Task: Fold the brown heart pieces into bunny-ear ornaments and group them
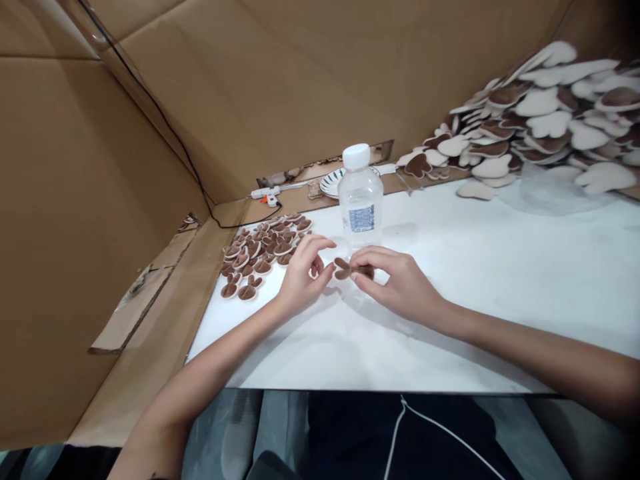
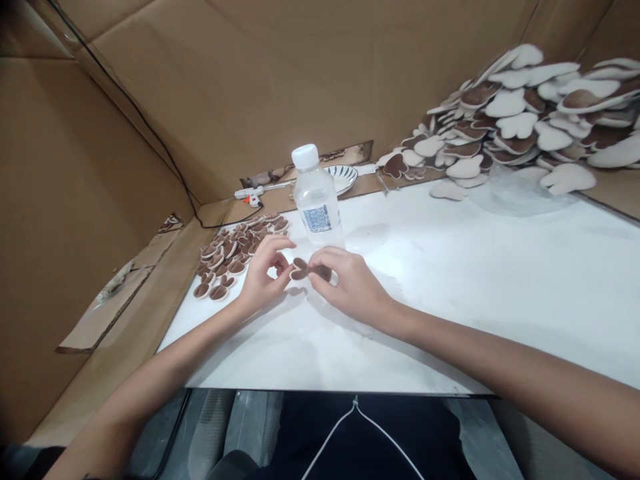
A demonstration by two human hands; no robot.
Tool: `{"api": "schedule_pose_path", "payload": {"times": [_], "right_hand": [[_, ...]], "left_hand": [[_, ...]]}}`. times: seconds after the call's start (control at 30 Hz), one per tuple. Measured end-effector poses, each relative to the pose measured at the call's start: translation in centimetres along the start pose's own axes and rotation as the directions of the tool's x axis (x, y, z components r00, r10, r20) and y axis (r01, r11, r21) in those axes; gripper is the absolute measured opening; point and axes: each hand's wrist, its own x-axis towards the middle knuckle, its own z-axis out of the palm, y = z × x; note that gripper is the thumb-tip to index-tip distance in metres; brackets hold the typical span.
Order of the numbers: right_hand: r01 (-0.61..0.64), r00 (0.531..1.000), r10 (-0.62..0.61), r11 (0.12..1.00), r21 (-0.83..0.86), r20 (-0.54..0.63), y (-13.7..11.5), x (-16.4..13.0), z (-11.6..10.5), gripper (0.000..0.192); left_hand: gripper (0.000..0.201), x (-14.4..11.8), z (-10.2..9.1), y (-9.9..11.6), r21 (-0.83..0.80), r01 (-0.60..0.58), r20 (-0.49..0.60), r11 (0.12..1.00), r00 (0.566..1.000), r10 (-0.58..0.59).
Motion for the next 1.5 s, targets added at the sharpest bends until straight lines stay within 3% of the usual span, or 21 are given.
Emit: {"api": "schedule_pose_path", "payload": {"times": [0.07, 0.13, 0.3, 0.5, 0.63, 0.77, 0.93, 1.1, 1.3, 1.4, 1.5], "right_hand": [[0.029, 1.0, -0.029, 0.999, 0.024, 0.009, 0.0, 0.1, 0.0, 0.011], [0.027, 1.0, -0.027, 0.998, 0.05, 0.0, -0.1, 0.1, -0.1, 0.012], [0.015, 0.994, -0.007, 0.997, 0.072, -0.111, -0.5, 0.2, -0.3, 0.014], [0.0, 0.956, 0.003, 1.0, 0.011, -0.293, -0.4, 0.1, -0.4, 0.012], [0.034, 0.932, -0.074, 0.993, -0.117, -0.354, -0.1, 0.0, -0.8, 0.011], [0.081, 0.917, -0.186, 0.953, -0.293, -0.353, 0.0, -0.6, -1.7, 0.012], [0.029, 0.917, -0.195, 0.903, -0.428, -0.349, -0.1, -1.6, -3.3, 0.012], [-0.071, 0.946, -0.113, 0.844, -0.532, -0.305, 0.1, -2.8, -4.6, 0.008], [-0.183, 0.983, 0.124, 0.768, -0.614, -0.137, 0.0, -3.3, -5.4, 0.01], [-0.183, 0.972, 0.233, 0.79, -0.585, 0.011, -0.5, -2.6, -6.1, 0.01], [-0.226, 0.928, 0.332, 0.864, -0.45, 0.17, -0.7, -1.8, -7.0, 0.011]], "left_hand": [[0.034, 0.4, -0.2, -0.3, 0.037, -0.163, 0.055, 0.986, 0.985, 0.161], [0.033, 0.7, -0.2, -0.5, 0.059, -0.234, 0.099, 0.97, 0.969, 0.227], [0.014, 1.4, 0.4, -0.2, 0.046, -0.212, 0.104, 0.976, 0.973, 0.207], [0.017, 1.5, 1.5, 0.7, 0.025, -0.254, 0.105, 0.967, 0.963, 0.25], [0.017, 1.6, 2.3, 1.3, 0.267, -0.325, 0.071, 0.907, 0.945, 0.318], [0.017, 1.7, 3.2, 2.6, 0.52, -0.36, 0.09, 0.774, 0.925, 0.37], [0.017, 1.6, 4.6, 4.0, 0.638, -0.431, 0.145, 0.638, 0.881, 0.45], [0.019, 2.0, 5.8, 4.4, 0.65, -0.493, 0.218, 0.579, 0.85, 0.479], [0.017, 2.8, 6.3, 4.6, 0.589, -0.583, 0.27, 0.56, 0.795, 0.544], [0.019, 3.3, 6.0, 4.9, 0.527, -0.627, 0.312, 0.574, 0.771, 0.556], [0.021, 3.8, 5.2, 5.0, 0.418, -0.647, 0.347, 0.638, 0.762, 0.546]]}}
